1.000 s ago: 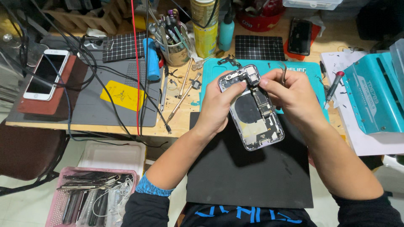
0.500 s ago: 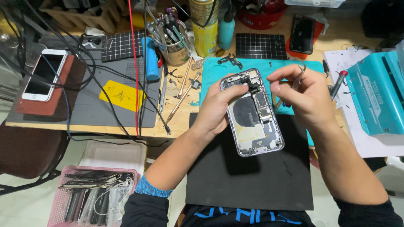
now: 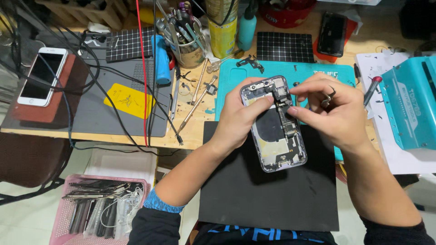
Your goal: The person disassembles a smartphone, using tweezers to remove small internal components from the chassis and unscrew parts. They then reassemble the phone, attach the screen, and press the power button to test the device.
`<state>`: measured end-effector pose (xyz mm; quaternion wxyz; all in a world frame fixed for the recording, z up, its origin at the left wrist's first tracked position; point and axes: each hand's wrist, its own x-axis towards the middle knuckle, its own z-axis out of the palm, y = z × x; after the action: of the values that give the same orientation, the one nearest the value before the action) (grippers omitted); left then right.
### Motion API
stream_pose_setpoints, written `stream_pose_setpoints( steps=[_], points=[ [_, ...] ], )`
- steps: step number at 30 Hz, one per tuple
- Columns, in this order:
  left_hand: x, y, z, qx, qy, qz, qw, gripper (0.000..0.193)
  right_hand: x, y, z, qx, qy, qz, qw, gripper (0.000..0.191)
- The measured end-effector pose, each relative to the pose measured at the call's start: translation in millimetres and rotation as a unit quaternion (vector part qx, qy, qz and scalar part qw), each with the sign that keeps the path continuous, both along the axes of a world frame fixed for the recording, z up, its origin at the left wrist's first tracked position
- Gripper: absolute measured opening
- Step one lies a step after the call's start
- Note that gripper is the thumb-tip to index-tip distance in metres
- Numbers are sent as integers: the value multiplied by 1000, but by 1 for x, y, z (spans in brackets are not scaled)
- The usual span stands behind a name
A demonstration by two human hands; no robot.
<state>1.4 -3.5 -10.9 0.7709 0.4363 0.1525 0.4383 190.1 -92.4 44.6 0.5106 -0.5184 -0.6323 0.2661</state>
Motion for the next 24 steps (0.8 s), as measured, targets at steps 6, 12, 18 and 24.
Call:
stream_pose_setpoints(
  steps=[6, 12, 18, 24],
  points=[
    [0, -6, 5, 141, 105, 83, 981, 27, -4, 3, 0, 6, -41, -20, 999, 30],
    [-4, -15, 15, 191, 157, 123, 961, 27, -8, 5, -1, 13, -81, -41, 996, 21],
    [-4, -16, 22, 205, 166, 134, 955, 29, -6, 4, -3, 11, -58, -33, 998, 19],
    [-5, -14, 22, 180, 150, 109, 966, 31, -5, 5, -4, -2, -15, -33, 999, 16]
  ],
)
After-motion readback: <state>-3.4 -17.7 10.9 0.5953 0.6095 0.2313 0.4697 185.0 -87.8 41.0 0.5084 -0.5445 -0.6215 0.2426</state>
